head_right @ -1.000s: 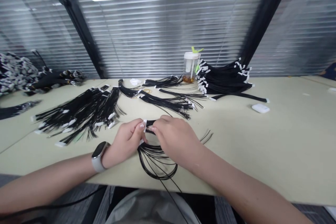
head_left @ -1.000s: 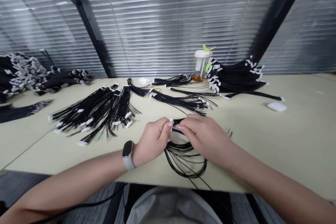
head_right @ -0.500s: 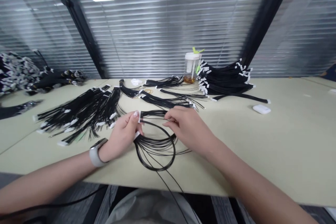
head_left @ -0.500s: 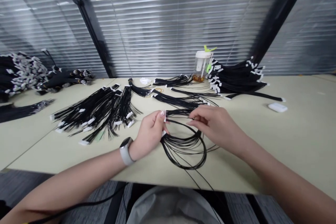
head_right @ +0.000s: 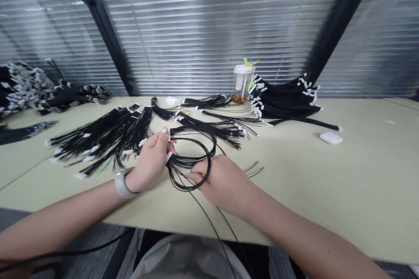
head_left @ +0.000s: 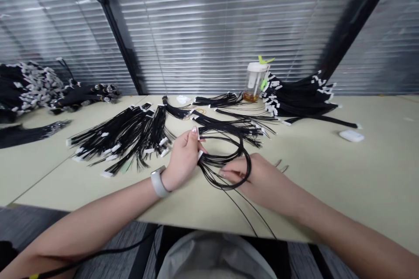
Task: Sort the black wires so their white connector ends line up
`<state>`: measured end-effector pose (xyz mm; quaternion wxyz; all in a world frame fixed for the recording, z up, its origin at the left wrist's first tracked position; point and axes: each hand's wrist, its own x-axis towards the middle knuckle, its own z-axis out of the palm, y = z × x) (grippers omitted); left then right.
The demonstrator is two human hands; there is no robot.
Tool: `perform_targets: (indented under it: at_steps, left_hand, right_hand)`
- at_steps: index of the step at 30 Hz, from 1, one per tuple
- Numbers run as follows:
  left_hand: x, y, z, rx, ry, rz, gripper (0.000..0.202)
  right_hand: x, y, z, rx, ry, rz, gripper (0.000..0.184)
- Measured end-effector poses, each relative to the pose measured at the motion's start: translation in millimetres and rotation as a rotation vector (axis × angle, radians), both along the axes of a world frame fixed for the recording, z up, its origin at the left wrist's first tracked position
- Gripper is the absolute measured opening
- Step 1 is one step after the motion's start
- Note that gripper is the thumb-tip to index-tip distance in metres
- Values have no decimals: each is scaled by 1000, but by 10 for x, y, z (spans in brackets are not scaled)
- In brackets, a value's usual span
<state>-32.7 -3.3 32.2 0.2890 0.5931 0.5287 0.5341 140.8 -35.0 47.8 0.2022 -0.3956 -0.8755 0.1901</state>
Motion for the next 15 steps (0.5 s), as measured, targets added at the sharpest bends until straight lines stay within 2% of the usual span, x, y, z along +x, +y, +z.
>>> perform_targets:
  at_steps: [4, 9, 15]
  left_hand:
    - [7, -12, -8, 7, 23, -10, 46]
    - [11, -14, -2, 14, 24, -16, 47]
    - [7, -11, -3, 16, 27, -23, 46]
  right_hand:
    - [-75, -3, -87, -35, 35, 55, 30]
    - [-75, -32, -71, -23, -38, -43, 23]
    - [-35, -34, -24, 121, -141, -72, 17]
